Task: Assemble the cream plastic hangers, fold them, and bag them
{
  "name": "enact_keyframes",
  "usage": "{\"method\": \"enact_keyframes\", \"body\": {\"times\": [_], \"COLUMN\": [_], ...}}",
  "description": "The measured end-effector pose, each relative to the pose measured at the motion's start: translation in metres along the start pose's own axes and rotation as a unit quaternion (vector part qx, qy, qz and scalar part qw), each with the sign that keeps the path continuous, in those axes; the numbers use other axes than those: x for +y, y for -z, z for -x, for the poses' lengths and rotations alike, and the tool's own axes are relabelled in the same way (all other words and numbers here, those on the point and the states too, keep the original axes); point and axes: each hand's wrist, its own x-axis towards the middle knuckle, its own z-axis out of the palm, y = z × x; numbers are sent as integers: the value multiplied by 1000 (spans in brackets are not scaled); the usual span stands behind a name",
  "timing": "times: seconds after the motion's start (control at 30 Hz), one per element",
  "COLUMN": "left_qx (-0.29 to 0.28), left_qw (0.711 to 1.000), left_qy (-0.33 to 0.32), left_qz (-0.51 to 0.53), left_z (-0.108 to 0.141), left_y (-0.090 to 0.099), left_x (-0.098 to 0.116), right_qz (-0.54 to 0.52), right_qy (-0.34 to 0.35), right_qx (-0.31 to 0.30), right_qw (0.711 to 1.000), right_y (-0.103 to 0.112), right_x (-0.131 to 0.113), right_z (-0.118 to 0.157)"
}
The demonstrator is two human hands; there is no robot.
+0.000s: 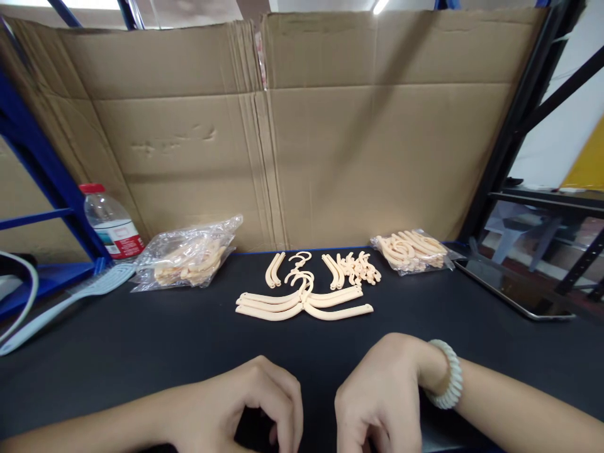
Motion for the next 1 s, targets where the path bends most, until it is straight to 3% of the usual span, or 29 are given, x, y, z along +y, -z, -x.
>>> {"method": "enact_keyframes", "body": {"times": [0.07,0.17,0.37,0.53,0.67,0.83,1.0], "left_qx": [-3,-4,-9,-12,4,58,202], "left_qw": [1000,1000,1000,1000,1000,998,967], "left_qy": [2,7,7,9,11,37,70], "left_qz": [7,15,13,0,-8,-9,-135], "left_z": [0,0,0,1,2,3,10], "left_y": [0,1,1,1,2,15,57], "left_x": [1,0,-3,-3,1,7,0], "right_qz": [-35,-50,-95,-112,-110,-82,-56], "right_qy": [-14,-20,-31,-59,-28,-13,56], "right_qx": [-24,-9,35,52,134,239,347], "right_qw": [999,999,994,991,984,967,934], "right_y": [2,0,-8,-6,-8,-14,-7], "right_x": [12,14,-17,-24,-49,-66,-53], "right_z": [-2,-2,7,6,6,10,17]}}
